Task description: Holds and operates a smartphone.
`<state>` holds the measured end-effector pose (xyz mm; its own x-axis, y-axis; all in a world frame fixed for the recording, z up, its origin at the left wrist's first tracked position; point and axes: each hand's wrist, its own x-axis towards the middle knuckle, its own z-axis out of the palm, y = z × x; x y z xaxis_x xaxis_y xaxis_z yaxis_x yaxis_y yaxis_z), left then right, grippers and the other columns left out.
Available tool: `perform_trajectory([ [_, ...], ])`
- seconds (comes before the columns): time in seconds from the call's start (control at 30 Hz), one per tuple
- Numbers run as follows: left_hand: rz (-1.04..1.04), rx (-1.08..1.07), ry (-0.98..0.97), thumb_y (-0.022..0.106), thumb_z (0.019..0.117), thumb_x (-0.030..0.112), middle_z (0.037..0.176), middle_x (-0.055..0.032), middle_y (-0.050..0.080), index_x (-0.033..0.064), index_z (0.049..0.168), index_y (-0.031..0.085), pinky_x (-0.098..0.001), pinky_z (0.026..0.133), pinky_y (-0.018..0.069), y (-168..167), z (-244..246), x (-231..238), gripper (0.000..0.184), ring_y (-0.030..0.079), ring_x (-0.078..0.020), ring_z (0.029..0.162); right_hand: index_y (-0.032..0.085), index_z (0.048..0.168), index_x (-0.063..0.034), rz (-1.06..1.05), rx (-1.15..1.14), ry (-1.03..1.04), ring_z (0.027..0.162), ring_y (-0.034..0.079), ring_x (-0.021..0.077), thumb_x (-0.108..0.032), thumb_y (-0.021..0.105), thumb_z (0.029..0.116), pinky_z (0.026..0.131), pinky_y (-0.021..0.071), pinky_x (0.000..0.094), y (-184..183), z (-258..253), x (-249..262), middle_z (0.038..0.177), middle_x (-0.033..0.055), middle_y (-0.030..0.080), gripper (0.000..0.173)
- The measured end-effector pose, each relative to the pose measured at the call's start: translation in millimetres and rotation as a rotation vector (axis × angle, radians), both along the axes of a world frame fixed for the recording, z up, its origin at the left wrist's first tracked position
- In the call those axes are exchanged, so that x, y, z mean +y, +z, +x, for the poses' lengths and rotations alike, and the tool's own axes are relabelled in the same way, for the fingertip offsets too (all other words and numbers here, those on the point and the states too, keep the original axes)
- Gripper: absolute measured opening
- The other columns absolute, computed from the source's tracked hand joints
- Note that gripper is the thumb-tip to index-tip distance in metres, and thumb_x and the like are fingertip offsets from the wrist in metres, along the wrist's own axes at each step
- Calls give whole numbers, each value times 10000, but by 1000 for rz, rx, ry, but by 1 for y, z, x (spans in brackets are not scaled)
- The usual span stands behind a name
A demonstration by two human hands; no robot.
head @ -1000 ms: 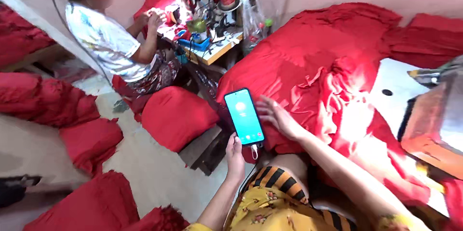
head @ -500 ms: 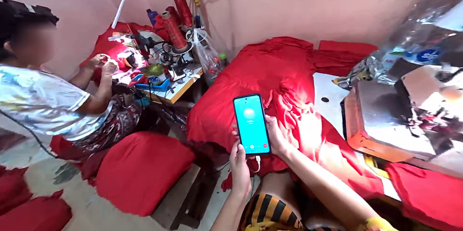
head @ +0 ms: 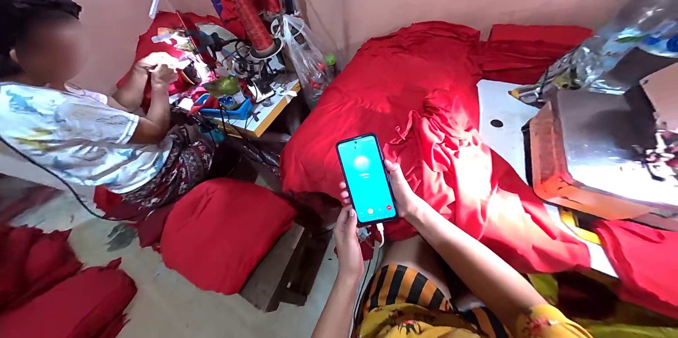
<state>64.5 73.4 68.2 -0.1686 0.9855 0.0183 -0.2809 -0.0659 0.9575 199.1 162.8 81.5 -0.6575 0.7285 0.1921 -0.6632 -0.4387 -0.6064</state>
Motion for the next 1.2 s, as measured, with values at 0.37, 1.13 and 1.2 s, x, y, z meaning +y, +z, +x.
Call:
perform_trajectory([
  [0.37, 316, 383, 109, 391, 1001, 138, 1076, -101, 613, -116, 1196, 534, -236, 850, 534, 55, -4, 79, 351, 624, -57, 958, 670, 1276, -142, 5, 158, -45, 1087, 706, 276, -776, 574, 834, 939, 582, 426, -19, 17, -3, 1187, 140, 721, 779],
  [1.13, 79, 544, -180, 670, 964, 163, 945, -68, 665, 40, 1222, 612, -289, 711, 548, 96, 26, 122, 292, 642, -105, 780, 694, 1209, -150, -6, 107, -135, 1013, 731, 243, -780, 525, 861, 888, 604, 420, -21, 14, -7, 1096, 107, 751, 740],
  [1.2, 74, 522, -174, 661, 965, 152, 942, -69, 667, 40, 1224, 611, -287, 701, 556, 96, 26, 121, 286, 650, -105, 769, 697, 1209, -154, -2, 98, -142, 1011, 734, 236, -785, 546, 848, 886, 607, 412, -21, 15, -8, 1093, 99, 754, 743],
])
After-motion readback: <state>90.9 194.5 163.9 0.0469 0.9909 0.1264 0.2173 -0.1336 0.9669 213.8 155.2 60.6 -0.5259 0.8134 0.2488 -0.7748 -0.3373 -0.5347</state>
